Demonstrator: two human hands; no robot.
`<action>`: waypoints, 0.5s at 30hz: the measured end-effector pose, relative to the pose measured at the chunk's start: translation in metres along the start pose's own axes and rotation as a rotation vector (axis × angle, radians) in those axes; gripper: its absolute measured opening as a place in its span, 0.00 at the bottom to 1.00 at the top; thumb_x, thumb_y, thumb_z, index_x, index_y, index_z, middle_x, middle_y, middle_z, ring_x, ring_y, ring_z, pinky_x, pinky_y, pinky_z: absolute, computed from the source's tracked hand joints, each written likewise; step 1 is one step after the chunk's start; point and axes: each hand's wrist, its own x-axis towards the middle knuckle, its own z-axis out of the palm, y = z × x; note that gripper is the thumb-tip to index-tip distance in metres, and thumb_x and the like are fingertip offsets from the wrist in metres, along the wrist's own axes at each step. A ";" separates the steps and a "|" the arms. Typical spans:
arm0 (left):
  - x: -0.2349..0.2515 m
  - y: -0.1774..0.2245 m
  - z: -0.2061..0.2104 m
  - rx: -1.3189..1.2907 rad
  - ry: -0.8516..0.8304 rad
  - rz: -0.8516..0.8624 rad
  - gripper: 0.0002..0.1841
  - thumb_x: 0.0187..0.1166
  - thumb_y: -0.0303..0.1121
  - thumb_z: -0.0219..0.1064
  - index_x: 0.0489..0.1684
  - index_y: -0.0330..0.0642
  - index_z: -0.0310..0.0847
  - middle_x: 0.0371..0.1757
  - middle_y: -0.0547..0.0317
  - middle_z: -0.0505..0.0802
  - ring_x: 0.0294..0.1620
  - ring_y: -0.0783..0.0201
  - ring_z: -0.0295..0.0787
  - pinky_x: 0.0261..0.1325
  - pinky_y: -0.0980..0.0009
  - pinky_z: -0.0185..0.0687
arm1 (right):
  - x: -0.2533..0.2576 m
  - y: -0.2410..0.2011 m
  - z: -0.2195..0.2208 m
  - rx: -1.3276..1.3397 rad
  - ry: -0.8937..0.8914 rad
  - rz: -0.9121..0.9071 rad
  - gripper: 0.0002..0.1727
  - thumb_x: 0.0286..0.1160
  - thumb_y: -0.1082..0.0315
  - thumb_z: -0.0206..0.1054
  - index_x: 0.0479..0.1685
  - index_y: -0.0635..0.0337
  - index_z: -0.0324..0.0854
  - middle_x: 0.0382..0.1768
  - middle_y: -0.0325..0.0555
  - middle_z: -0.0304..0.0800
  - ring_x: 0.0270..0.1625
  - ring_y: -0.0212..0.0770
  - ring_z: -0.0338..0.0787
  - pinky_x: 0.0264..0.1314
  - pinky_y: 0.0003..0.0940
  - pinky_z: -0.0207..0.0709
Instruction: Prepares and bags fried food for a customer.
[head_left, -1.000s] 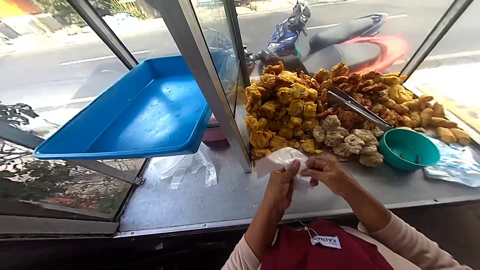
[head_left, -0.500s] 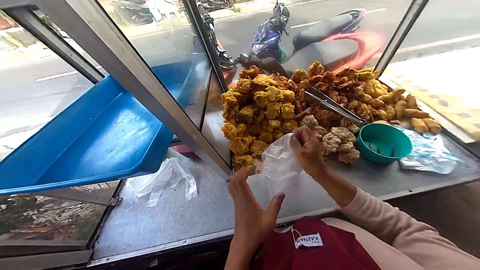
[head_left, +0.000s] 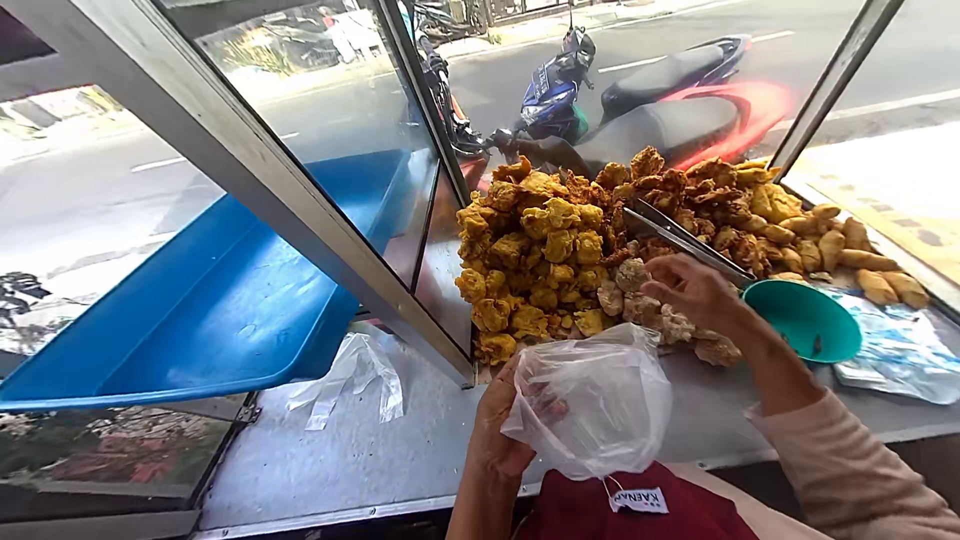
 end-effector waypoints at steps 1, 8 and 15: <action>0.001 0.002 0.002 0.048 0.039 0.039 0.16 0.88 0.32 0.47 0.48 0.44 0.86 0.37 0.53 0.96 0.34 0.63 0.96 0.37 0.67 0.94 | 0.011 0.016 -0.017 -0.148 0.082 0.125 0.32 0.79 0.50 0.72 0.72 0.68 0.80 0.67 0.69 0.83 0.71 0.69 0.81 0.71 0.69 0.74; 0.008 -0.008 -0.006 0.273 0.108 0.098 0.13 0.84 0.43 0.63 0.53 0.43 0.79 0.39 0.60 0.94 0.37 0.68 0.94 0.41 0.70 0.92 | 0.061 0.065 -0.037 -0.549 -0.211 0.639 0.30 0.82 0.59 0.70 0.75 0.73 0.73 0.74 0.77 0.75 0.75 0.78 0.77 0.70 0.79 0.68; 0.002 -0.001 -0.033 0.439 0.227 0.032 0.15 0.76 0.26 0.62 0.60 0.37 0.71 0.38 0.60 0.91 0.31 0.68 0.91 0.38 0.71 0.92 | 0.069 0.029 -0.084 -0.496 -0.007 0.384 0.23 0.89 0.54 0.63 0.69 0.65 0.76 0.45 0.79 0.86 0.52 0.82 0.86 0.51 0.83 0.71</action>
